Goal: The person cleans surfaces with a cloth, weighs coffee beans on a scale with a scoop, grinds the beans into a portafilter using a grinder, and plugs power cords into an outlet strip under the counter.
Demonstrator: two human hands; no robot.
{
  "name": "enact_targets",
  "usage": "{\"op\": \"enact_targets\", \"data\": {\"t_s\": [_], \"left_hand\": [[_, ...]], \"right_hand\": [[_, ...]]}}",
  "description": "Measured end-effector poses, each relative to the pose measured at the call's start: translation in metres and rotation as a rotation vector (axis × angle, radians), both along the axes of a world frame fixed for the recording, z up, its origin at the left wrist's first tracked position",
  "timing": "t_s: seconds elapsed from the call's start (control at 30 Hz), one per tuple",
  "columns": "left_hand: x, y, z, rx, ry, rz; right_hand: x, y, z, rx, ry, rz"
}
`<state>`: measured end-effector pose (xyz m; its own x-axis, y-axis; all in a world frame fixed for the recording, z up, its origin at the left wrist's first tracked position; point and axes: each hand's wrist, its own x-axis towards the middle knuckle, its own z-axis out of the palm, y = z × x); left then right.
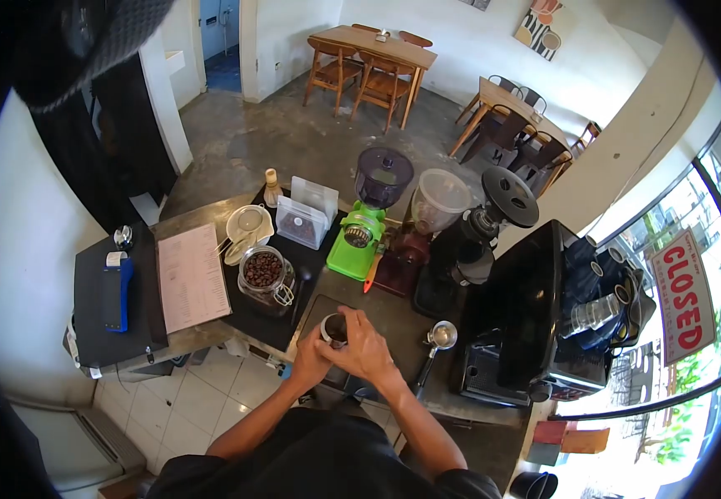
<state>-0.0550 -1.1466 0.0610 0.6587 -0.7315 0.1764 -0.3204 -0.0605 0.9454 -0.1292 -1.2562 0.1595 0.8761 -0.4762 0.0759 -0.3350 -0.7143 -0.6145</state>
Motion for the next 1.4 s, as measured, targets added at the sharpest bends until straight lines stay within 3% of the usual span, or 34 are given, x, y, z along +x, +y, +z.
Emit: {"op": "enact_targets", "data": {"t_s": [0.03,0.1,0.2,0.27,0.4,0.47,0.53,0.63,0.73,0.83,0.9,1.07,1.17,1.3,1.4], "left_hand": [[-0.003,0.000,0.016,-0.056,0.021,0.007],[-0.002,-0.007,0.024,-0.115,0.045,0.004],[-0.005,-0.011,0.015,-0.118,0.067,-0.040],[-0.004,-0.017,0.019,0.022,0.175,-0.075],[-0.003,-0.010,0.043,-0.131,0.017,-0.105],[-0.002,-0.015,0.023,-0.102,0.022,-0.139],[-0.001,-0.022,0.018,-0.127,-0.025,-0.097],[-0.001,-0.020,0.040,-0.002,0.058,-0.159],[0.000,-0.011,0.066,-0.152,-0.015,-0.115],[0.001,-0.022,0.026,-0.018,0.157,-0.126],[-0.002,-0.019,0.026,-0.041,0.106,-0.162],[-0.004,-0.025,0.046,-0.209,0.072,-0.095],[-0.001,-0.035,0.001,-0.010,0.032,-0.157],[0.012,-0.036,0.055,-0.034,0.105,-0.217],[0.026,-0.056,0.066,-0.257,-0.141,-0.098]], "right_hand": [[-0.001,-0.002,0.006,-0.005,-0.001,-0.004],[-0.003,-0.006,0.013,-0.097,-0.281,0.121],[-0.003,-0.014,-0.011,0.056,-0.198,0.103],[-0.010,-0.013,-0.012,0.066,-0.196,0.094],[-0.015,-0.013,0.015,0.092,-0.221,0.112],[-0.012,-0.014,0.009,0.049,-0.135,0.054],[-0.004,-0.017,0.016,-0.188,-0.227,0.093],[-0.001,-0.008,0.018,-0.150,-0.265,0.054],[0.011,-0.011,0.014,-0.198,-0.299,0.041],[0.009,-0.008,-0.026,-0.291,-0.305,-0.038],[0.002,-0.003,-0.027,-0.251,-0.280,-0.070],[0.003,-0.004,0.010,-0.328,-0.372,-0.012],[0.001,-0.015,-0.046,-0.210,-0.195,-0.100],[0.000,-0.008,0.015,-0.291,-0.333,-0.078],[0.007,-0.033,0.046,-0.182,-0.493,-0.023]]}}
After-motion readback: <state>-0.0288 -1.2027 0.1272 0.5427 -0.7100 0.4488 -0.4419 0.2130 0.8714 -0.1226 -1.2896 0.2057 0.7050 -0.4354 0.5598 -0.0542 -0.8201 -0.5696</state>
